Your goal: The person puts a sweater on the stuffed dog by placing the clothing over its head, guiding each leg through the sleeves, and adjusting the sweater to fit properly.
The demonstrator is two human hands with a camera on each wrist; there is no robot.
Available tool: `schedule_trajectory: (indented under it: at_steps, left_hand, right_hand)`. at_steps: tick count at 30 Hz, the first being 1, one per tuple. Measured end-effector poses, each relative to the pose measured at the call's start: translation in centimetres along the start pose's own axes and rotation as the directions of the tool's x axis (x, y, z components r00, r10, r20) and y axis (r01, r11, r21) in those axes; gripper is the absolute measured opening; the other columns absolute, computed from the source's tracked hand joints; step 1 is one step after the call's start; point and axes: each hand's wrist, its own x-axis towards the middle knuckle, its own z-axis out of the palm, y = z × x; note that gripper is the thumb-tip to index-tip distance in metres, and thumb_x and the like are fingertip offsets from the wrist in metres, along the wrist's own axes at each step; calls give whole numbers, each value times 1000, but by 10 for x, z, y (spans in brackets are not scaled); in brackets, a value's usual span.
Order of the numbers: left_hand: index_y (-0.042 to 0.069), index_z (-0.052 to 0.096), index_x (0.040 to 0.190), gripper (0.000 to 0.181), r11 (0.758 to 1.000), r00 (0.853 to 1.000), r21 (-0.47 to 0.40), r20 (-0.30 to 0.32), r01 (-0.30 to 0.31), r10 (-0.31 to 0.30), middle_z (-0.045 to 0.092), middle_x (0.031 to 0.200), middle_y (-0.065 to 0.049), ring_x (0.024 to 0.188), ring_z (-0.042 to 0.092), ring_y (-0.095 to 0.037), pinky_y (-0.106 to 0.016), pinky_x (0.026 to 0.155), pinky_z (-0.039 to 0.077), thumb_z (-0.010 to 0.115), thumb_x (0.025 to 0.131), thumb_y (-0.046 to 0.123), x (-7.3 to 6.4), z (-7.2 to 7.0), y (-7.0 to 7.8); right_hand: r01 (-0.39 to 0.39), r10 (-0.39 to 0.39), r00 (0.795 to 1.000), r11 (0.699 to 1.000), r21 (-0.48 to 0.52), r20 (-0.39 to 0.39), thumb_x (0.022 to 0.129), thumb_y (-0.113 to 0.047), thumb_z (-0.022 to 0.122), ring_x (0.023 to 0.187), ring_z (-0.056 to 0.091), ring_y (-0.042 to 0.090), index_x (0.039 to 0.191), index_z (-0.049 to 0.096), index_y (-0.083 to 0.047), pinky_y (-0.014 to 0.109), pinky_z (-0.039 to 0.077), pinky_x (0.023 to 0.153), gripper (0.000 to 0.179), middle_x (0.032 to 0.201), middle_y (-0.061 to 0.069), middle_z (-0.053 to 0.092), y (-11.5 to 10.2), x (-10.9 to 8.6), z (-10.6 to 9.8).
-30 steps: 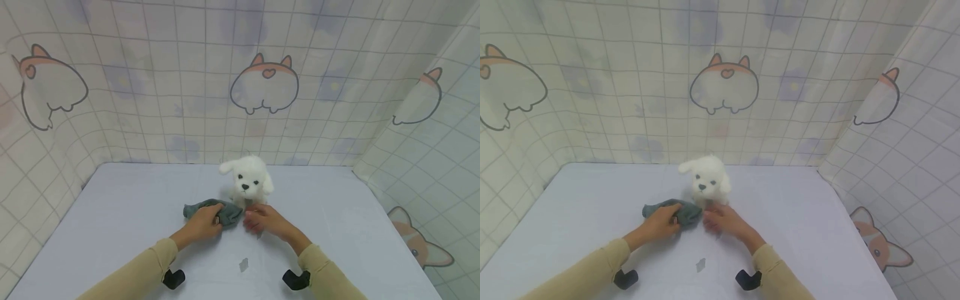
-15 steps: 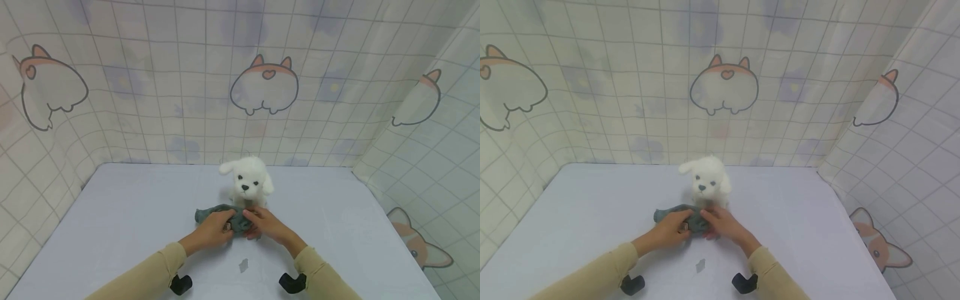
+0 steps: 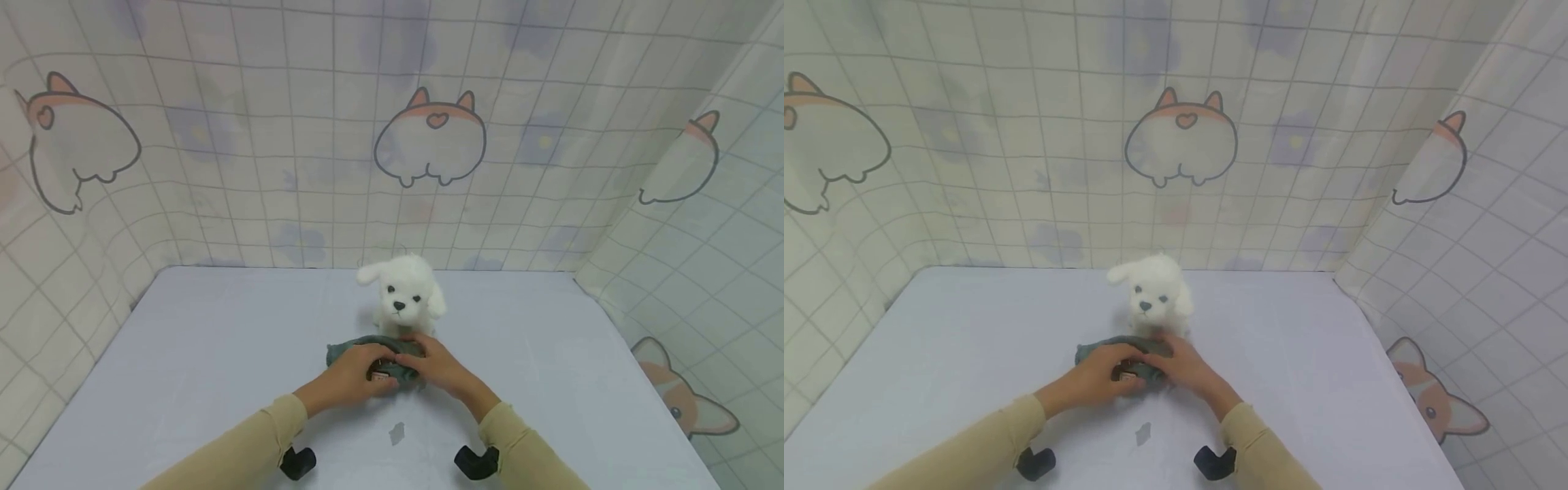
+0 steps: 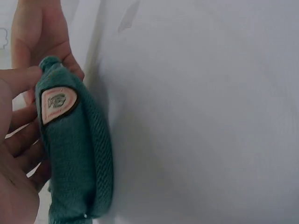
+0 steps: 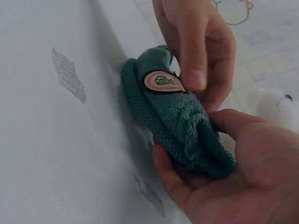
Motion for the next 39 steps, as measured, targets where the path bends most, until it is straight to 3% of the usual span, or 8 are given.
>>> schedule_trajectory:
  at_steps: [4,8,11,18,23,29,39]
  left_hand:
    - [15,65,112,25,1000,995,-14,-98,7,-8,65,105,3,96,61,-12,-31,84,53,68,91,28,1,-5,-5]
    - [15,64,107,24,999,973,28,-228,41,-34,62,107,2,104,61,-17,-38,91,52,73,86,21,2,-9,-9]
    - [13,63,109,28,997,962,23,-265,75,-66,61,112,-2,109,60,-21,-41,94,51,76,84,18,2,-10,-11]
    - [9,52,131,50,982,959,-59,-213,177,-185,61,126,-10,119,57,-27,-45,100,47,72,88,24,1,-8,-20]
    - [14,51,131,49,962,954,-152,-165,227,-251,66,114,-4,105,63,-20,-40,89,52,71,88,25,2,-5,-30]
    - [16,54,124,39,956,960,-207,-145,209,-241,65,94,3,80,58,-9,-29,73,49,68,88,14,2,-7,-32]
    - [17,55,123,39,965,975,-213,-130,151,-181,65,100,2,86,59,-9,-27,76,50,70,87,14,-1,-23,-20]
  right_hand:
    - [-4,3,1000,1000,-13,-18,92,-30,65,134,44,33,133,55,-16,56,38,107,45,140,7,53,0,-2,-2]
    - [17,-17,999,1000,-3,-29,90,-25,68,132,47,32,132,56,-15,54,41,104,45,137,8,56,0,-3,-4]
    - [51,-50,998,999,4,-43,88,-21,69,130,49,31,132,57,-14,53,42,103,46,135,9,57,1,-4,-6]
    - [119,-117,991,993,25,-67,87,-16,71,117,59,27,132,56,-13,42,47,96,47,116,9,68,6,-7,-12]
    - [134,-132,988,991,26,-83,87,-15,71,112,61,23,131,56,-13,41,47,94,47,114,6,68,6,-9,-15]
    - [154,-151,986,987,50,-69,87,-15,72,105,64,21,131,56,-12,31,50,87,47,113,10,69,4,-12,-17]
    - [170,-165,984,982,78,-71,88,-17,71,100,67,13,128,59,-16,24,53,82,42,112,11,70,1,-24,-21]
